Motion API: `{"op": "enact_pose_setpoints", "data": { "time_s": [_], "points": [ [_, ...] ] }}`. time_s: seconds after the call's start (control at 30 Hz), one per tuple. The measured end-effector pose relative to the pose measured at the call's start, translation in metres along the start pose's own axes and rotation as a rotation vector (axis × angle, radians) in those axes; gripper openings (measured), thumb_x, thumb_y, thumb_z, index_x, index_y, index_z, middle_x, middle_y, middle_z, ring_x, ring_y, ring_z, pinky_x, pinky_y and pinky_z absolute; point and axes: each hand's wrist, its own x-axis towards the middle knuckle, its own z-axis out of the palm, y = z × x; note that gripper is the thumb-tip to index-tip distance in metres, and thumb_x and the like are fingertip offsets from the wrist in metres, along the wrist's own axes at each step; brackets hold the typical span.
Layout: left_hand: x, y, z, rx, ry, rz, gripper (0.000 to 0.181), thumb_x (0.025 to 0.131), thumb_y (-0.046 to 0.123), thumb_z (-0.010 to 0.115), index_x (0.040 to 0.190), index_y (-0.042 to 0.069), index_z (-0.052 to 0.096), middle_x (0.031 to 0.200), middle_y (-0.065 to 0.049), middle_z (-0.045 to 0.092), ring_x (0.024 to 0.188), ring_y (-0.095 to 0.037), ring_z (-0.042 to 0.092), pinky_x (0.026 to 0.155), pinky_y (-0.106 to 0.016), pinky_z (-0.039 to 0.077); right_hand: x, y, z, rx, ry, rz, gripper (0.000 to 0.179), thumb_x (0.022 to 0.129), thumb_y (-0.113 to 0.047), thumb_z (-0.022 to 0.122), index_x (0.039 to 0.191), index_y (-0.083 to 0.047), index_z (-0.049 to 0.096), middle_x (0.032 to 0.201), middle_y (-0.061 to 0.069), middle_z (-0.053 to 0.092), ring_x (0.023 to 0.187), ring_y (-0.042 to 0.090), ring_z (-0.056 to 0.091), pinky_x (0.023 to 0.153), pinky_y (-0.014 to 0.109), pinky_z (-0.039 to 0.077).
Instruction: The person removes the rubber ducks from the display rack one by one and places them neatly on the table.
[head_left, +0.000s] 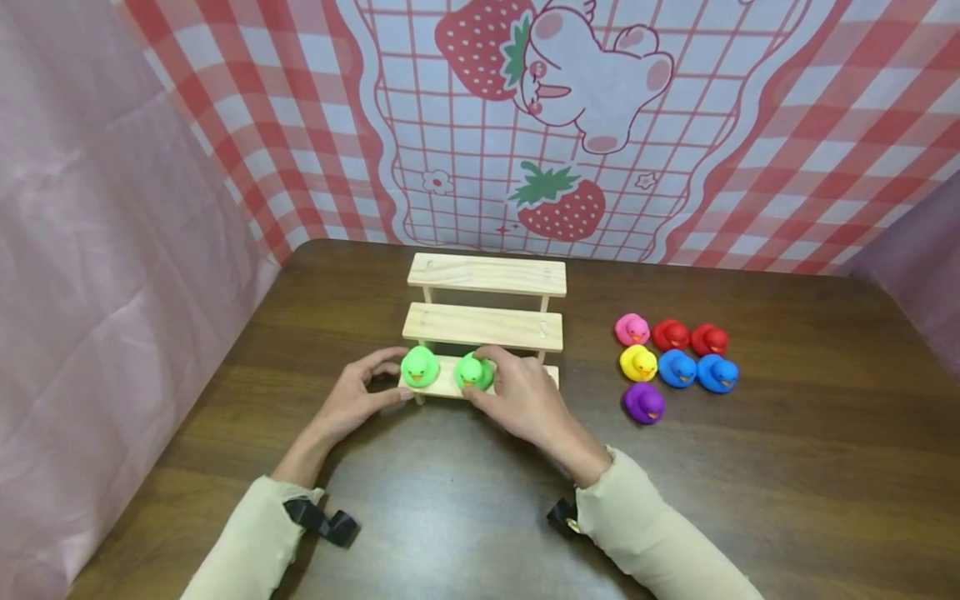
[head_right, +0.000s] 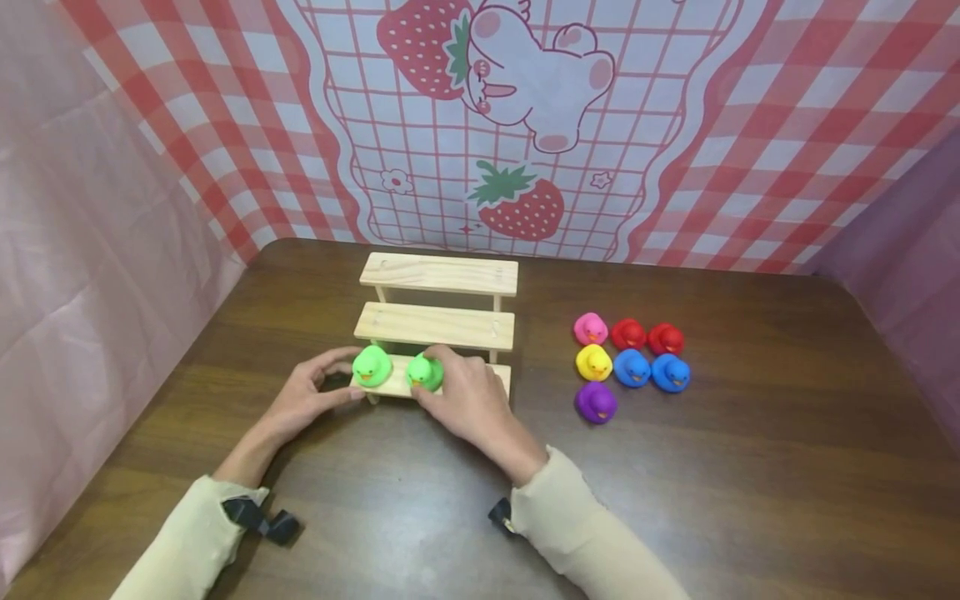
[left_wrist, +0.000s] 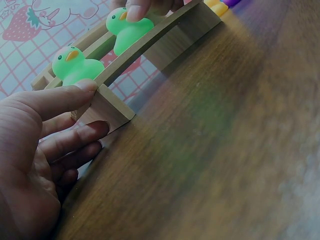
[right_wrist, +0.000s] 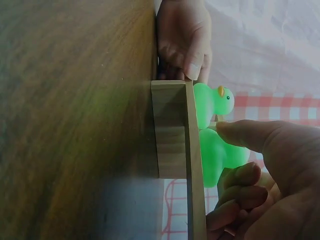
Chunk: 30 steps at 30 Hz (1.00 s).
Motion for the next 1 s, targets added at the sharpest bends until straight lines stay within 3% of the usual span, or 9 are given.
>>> {"op": "enact_pose_setpoints", "data": {
  "time_s": [0.77,1.0],
  "points": [
    [0.0006,0.0001,-0.0003,-0.002,-0.003,-0.008,0.061,0.081,0.009,0.078,0.138,0.007,0.056,0.108,-0.018,0.073,0.111,-0.020,0.058,0.106,-0.043,0.037,-0.0006,-0.0002,0.0023,-0.006,0.021,0.004,0.041,0.080,-0.034,0.081,0.114,-0.015,0.069,0.061,-0.003,0.054,0.054,0.009,0.046,0.048,0.025,0.037],
    [0.0009,-0.0014,0.0002,0.005,0.003,-0.013,0.061,0.081,0.011,0.079,0.138,0.009,0.057,0.109,-0.017,0.074,0.113,-0.022,0.059,0.107,-0.045,0.036,0.0001,0.0016,0.0005,0.039,0.020,-0.016,0.040,0.080,-0.031,0.081,0.115,-0.014,0.070,0.061,-0.003,0.055,0.052,0.007,0.044,0.047,0.024,0.036]
  ]
}}
